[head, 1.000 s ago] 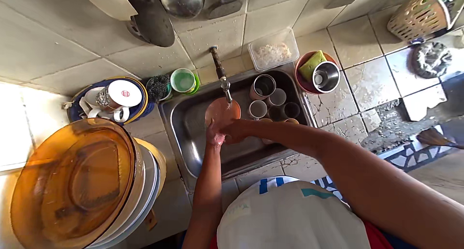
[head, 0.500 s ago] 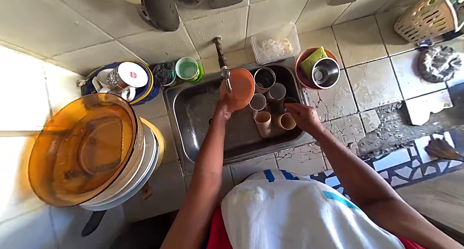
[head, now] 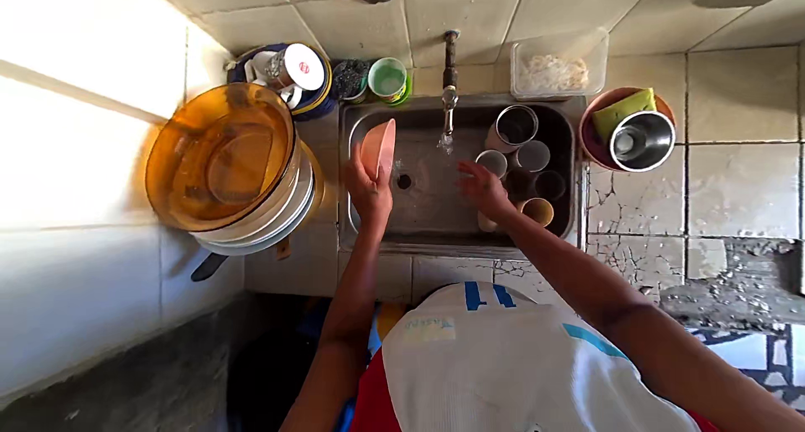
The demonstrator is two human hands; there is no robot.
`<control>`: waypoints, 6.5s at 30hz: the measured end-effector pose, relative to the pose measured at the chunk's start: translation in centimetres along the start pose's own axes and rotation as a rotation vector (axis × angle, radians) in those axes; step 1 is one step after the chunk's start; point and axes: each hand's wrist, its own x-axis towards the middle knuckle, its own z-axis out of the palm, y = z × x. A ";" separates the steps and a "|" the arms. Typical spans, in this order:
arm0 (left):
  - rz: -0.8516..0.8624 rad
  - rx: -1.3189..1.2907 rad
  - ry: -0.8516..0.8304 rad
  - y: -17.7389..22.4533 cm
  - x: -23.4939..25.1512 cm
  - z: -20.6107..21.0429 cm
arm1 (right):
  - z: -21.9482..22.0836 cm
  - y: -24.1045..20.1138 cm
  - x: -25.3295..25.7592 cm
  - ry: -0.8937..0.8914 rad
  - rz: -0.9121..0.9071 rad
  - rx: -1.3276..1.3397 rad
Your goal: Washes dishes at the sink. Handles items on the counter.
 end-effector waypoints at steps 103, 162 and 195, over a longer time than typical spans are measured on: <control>0.256 -0.086 -0.248 9.7 1.9 10.7 | -20.1 4.3 -7.2 0.922 -0.110 -0.951; 0.937 0.681 -0.770 15.4 11.2 6.7 | -10.2 25.6 -47.6 0.713 0.609 -0.425; -0.568 -0.743 -0.906 65.8 -16.4 46.5 | -50.2 33.8 -52.2 0.377 0.188 -0.663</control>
